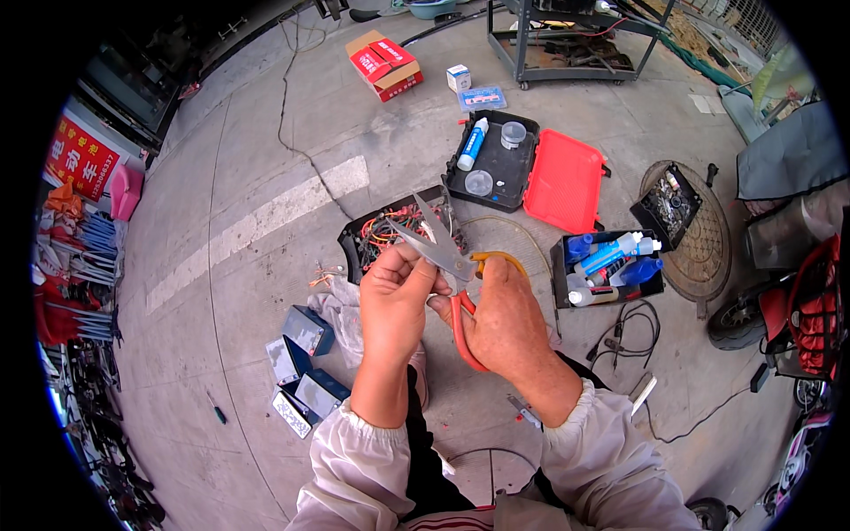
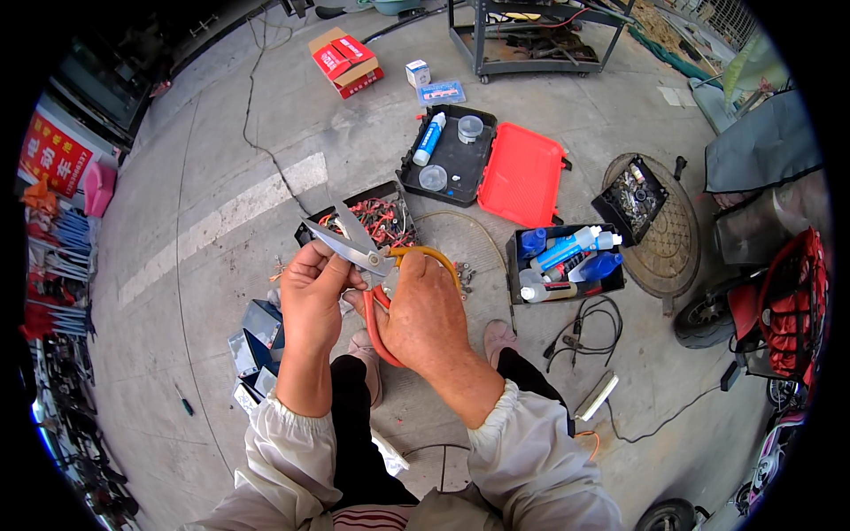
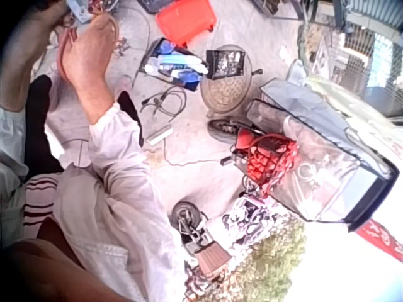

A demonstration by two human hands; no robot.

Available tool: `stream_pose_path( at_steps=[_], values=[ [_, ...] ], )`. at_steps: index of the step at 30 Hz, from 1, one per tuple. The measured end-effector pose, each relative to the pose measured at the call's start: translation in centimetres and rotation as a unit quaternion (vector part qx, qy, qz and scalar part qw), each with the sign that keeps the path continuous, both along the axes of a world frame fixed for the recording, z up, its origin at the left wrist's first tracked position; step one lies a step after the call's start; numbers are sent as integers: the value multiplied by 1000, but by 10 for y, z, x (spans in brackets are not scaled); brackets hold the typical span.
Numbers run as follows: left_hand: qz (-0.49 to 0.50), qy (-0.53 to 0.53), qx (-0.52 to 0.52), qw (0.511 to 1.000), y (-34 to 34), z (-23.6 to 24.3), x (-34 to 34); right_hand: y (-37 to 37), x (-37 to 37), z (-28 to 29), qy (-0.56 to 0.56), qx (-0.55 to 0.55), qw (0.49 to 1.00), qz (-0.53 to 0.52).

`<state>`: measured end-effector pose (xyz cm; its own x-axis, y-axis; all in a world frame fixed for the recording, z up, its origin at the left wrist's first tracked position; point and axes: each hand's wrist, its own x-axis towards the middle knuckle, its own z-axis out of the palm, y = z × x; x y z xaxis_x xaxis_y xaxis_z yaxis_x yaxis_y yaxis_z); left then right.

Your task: The person strips insulation from a white wire using a knife, then uses pliers to crimp a red connector onto the exposed end. The person repeats this process with another wire, stripping and crimping connectors.

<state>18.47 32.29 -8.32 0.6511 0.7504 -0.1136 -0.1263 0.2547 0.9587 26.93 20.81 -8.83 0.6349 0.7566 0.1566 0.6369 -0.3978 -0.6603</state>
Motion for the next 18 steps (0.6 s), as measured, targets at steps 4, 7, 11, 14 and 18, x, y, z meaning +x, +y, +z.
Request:
stream_pose_path(
  at_steps=[4,7,11,14,18],
  values=[
    [-3,14,-11,1000,0,2,-1,1,-1,-1,9,-10,1000,-1],
    [4,6,-3,1000,0,-1,-1,1,-3,1,22,-31,999,-6],
    [35,-28,18,999,-5,6,3,2,-5,4,25,-31,999,-5],
    [38,-36,24,998,-7,8,5,1,-4,4,23,-30,999,-3],
    [32,-28,-2,999,-5,10,3,1,-4,6,26,-25,999,0]
  ],
)
